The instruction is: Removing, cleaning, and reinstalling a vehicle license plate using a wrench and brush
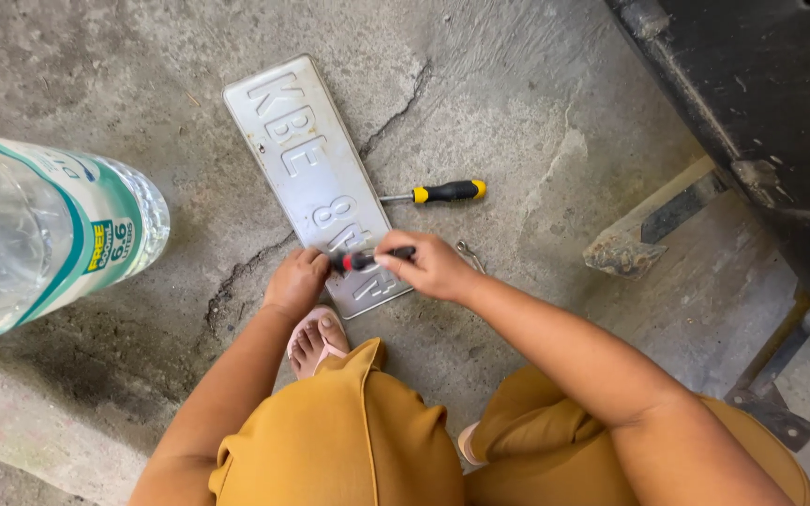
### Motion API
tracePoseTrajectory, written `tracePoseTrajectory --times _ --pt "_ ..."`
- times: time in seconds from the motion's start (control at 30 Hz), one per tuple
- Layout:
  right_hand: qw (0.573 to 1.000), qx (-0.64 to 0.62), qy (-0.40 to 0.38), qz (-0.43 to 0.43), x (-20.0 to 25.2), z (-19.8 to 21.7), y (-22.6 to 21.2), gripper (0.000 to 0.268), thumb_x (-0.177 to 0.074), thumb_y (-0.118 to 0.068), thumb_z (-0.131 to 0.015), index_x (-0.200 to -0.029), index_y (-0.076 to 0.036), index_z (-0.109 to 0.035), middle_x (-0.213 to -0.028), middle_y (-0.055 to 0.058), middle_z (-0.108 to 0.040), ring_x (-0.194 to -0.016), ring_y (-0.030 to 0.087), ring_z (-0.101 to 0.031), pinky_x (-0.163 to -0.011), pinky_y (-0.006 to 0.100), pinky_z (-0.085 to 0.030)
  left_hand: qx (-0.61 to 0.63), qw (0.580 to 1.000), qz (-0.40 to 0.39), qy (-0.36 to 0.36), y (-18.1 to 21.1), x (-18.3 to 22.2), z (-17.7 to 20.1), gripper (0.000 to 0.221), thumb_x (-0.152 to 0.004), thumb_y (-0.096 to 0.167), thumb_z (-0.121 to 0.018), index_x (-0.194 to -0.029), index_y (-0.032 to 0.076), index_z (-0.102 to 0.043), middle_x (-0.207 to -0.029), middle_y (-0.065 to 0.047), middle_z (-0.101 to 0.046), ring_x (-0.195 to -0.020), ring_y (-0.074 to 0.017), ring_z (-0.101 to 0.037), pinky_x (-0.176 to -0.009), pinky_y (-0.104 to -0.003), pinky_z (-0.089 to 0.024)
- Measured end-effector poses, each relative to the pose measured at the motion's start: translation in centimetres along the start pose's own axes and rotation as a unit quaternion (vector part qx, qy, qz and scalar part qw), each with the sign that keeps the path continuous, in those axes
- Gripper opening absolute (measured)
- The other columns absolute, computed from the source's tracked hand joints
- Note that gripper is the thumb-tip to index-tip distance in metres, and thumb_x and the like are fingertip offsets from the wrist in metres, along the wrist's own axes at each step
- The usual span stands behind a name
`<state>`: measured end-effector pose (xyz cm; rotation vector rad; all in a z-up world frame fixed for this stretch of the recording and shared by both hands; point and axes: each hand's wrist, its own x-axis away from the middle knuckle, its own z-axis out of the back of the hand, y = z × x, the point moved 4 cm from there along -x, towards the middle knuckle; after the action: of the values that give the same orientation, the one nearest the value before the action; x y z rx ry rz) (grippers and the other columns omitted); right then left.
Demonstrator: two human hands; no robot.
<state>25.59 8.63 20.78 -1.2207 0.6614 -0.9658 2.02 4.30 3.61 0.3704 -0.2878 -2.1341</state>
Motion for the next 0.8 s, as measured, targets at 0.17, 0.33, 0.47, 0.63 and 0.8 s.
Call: tracePoseTrajectory --times 0.17,0.33,0.47,0.63,0.8 --pt "0.983 0.141 0.089 0.074 -0.9 2.2 0.7 0.018 -0.099 -0.016 -0.068 -0.115 -0.008 -0.073 -0.101 0.018 -0.074 -0.098 0.039 -0.072 -0.087 0.046 -0.058 -0.019 1.0 -0.008 0.015 -0.2 0.2 -0.8 0.018 -0.087 0.024 -0.07 -0.077 0.018 -0.056 -0.08 -0.003 -0.062 -0.074 -0.0244 -0.067 -0.063 -0.029 -0.056" --pt "0.965 0.19 0.144 0.113 -2.2 3.9 -0.3 0.024 -0.101 -0.018 -0.067 -0.124 -0.013 -0.073 -0.112 0.011 -0.072 -0.107 0.033 -0.071 -0.094 0.041 -0.057 -0.029 0.999 -0.008 0.019 -0.5 -0.1 -1.7 0.017 -0.083 0.024 -0.071 -0.075 0.019 -0.057 -0.078 -0.002 -0.062 -0.072 -0.0235 -0.067 -0.061 -0.029 -0.056" --pt "0.967 0.229 0.104 0.034 -2.7 4.1 0.1 0.015 -0.1 -0.026 -0.067 -0.111 -0.016 -0.069 -0.092 0.013 -0.072 -0.09 0.037 -0.072 -0.081 0.046 -0.058 -0.004 1.0 0.01 -0.001 -1.1 1.1 -3.9 0.016 -0.085 0.027 -0.07 -0.076 0.02 -0.059 -0.079 -0.001 -0.063 -0.075 -0.0226 -0.068 -0.064 -0.03 -0.057" --pt "0.962 0.253 0.088 -0.051 -6.2 5.3 -0.1 0.013 -0.099 -0.031 -0.064 -0.1 -0.018 -0.064 -0.072 0.017 -0.067 -0.075 0.044 -0.069 -0.07 0.055 -0.054 0.008 1.0 0.02 -0.013 -1.3 0.9 -4.3 0.016 -0.084 0.028 -0.07 -0.075 0.02 -0.059 -0.079 -0.001 -0.064 -0.077 -0.023 -0.069 -0.066 -0.031 -0.057" --pt "0.963 0.21 0.16 -0.06 -11.5 6.2 2.4 0.016 -0.102 -0.035 -0.062 -0.097 -0.02 -0.061 -0.062 0.005 -0.066 -0.073 0.037 -0.071 -0.068 0.048 -0.055 -0.007 0.999 0.041 -0.028 -0.9 0.5 -3.5 0.017 -0.081 0.029 -0.073 -0.076 0.022 -0.059 -0.079 0.002 -0.064 -0.078 -0.0208 -0.069 -0.066 -0.03 -0.058"
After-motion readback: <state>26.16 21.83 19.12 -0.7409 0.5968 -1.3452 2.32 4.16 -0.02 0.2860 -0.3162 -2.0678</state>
